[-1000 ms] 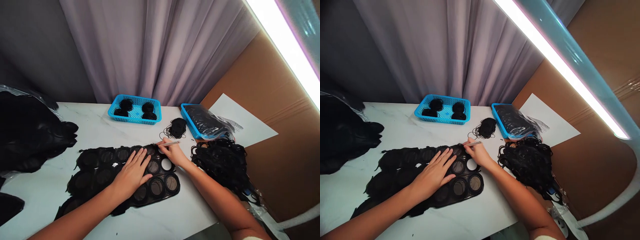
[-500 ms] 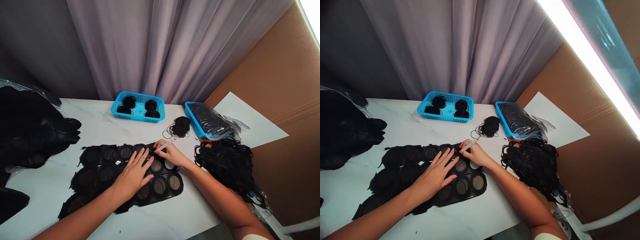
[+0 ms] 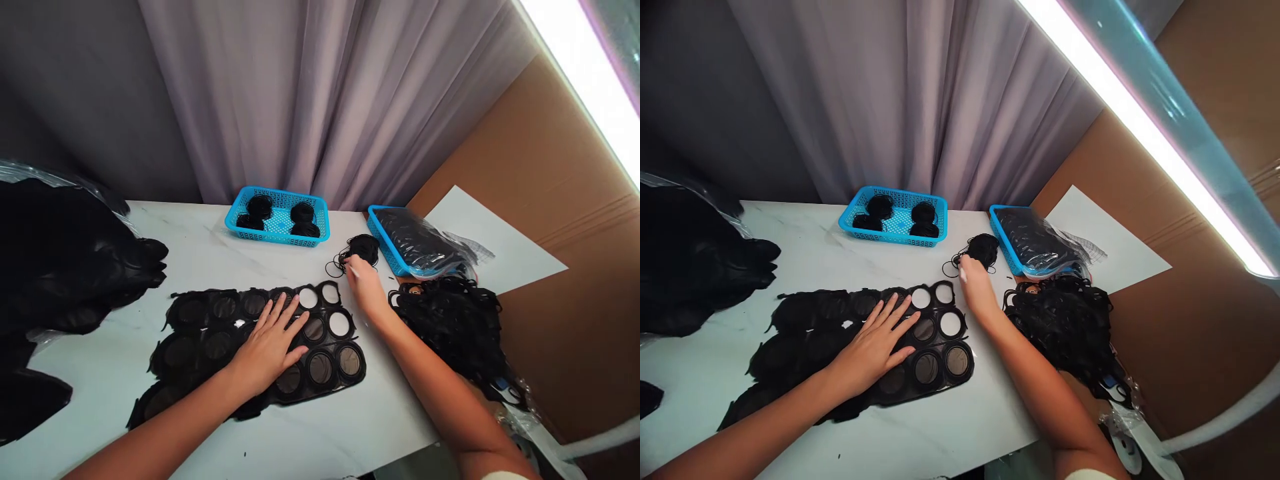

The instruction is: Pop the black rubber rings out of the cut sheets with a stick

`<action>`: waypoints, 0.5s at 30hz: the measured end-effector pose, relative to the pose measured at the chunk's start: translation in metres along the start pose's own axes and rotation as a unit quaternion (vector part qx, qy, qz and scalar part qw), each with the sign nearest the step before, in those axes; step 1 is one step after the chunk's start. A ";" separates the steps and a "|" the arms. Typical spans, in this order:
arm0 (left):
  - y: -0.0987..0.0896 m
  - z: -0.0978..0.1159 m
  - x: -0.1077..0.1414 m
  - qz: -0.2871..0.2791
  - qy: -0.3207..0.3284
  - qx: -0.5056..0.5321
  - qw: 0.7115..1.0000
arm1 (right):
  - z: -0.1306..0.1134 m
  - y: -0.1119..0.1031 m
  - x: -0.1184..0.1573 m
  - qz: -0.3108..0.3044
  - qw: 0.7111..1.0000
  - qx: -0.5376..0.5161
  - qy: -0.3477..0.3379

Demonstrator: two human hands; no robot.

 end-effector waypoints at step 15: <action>0.003 0.019 0.035 -0.040 0.053 0.036 0.997 | -0.054 0.011 0.072 -0.248 0.925 -0.285 -0.047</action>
Point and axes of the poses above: each hand's wrist, its own x-axis away from the middle knuckle, its own y-axis out of the palm, z = x × y, the point moved 5 cm from there along -x, towards the middle knuckle, and after that the axes turned 5 degrees about x, right-handed, at the moved point
